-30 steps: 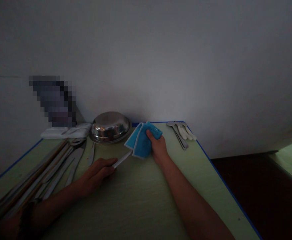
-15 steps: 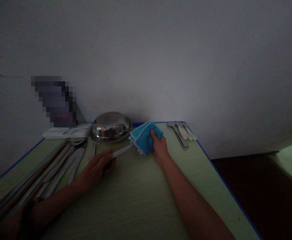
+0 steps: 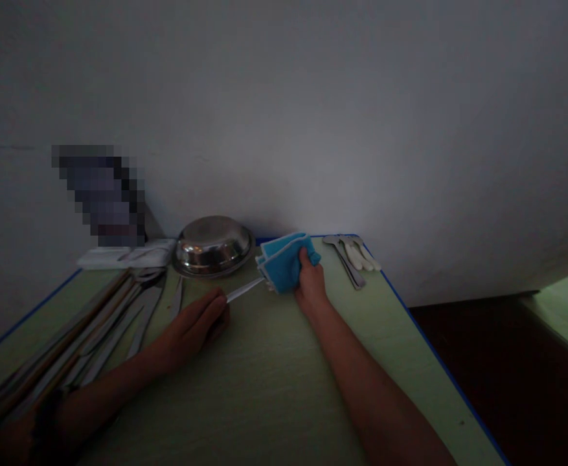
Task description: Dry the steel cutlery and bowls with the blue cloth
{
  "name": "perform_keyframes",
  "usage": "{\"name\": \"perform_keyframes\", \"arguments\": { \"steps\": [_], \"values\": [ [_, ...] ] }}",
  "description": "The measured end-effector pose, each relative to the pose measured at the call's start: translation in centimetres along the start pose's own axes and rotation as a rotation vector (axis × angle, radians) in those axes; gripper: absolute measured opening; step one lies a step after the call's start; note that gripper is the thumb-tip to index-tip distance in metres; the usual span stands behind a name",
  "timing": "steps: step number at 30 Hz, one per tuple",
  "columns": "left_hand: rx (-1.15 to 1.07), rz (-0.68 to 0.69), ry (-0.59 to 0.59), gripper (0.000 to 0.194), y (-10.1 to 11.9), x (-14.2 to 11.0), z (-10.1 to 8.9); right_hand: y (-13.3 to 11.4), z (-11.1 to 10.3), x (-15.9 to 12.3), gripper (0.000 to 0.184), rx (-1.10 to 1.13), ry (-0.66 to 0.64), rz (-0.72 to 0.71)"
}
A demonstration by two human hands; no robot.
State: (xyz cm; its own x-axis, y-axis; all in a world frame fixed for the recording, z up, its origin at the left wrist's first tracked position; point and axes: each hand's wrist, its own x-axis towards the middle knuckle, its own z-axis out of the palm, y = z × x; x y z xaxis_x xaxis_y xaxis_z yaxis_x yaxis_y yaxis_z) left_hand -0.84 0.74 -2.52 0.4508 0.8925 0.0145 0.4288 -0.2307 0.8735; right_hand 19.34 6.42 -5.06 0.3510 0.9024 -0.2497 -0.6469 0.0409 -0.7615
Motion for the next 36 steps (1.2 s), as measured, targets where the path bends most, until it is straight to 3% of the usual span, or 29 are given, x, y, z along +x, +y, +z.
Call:
{"name": "perform_keyframes", "arguments": {
  "steps": [6, 9, 15, 18, 24, 29, 32, 36],
  "values": [
    [-0.048, -0.011, 0.056, 0.036, 0.3, 0.1, 0.0, 0.6, 0.3, -0.3, 0.026, -0.032, 0.063, -0.021],
    [-0.170, -0.079, 0.148, 0.042, -0.3, 0.4, -0.3, 0.5, 0.4, -0.6, 0.015, -0.017, -0.023, -0.014],
    [-0.300, -0.169, 0.318, 0.052, -0.6, 0.6, -1.0, -0.4, -0.5, -0.7, 0.019, -0.137, -0.270, 0.120],
    [-0.150, -0.093, 0.263, 0.054, -0.2, 0.3, -0.7, -0.6, -0.7, -0.5, 0.019, -0.132, -0.277, 0.119],
    [0.052, -0.001, -0.045, 0.032, 0.9, -0.3, 0.3, -0.1, -0.1, -0.6, 0.018, 0.020, -0.102, 0.118],
    [0.018, -0.019, -0.010, 0.035, 0.8, -0.1, 0.3, 1.0, 0.5, -1.4, 0.023, 0.050, -0.110, 0.115],
    [-0.008, -0.025, -0.008, 0.036, 0.5, 0.2, 0.2, 1.8, 0.8, -2.3, 0.024, 0.025, -0.193, 0.157],
    [-0.021, -0.006, -0.018, 0.022, 0.0, 0.4, 0.3, 2.3, 1.5, -3.4, 0.026, -0.024, -0.321, 0.121]
  ]
}}
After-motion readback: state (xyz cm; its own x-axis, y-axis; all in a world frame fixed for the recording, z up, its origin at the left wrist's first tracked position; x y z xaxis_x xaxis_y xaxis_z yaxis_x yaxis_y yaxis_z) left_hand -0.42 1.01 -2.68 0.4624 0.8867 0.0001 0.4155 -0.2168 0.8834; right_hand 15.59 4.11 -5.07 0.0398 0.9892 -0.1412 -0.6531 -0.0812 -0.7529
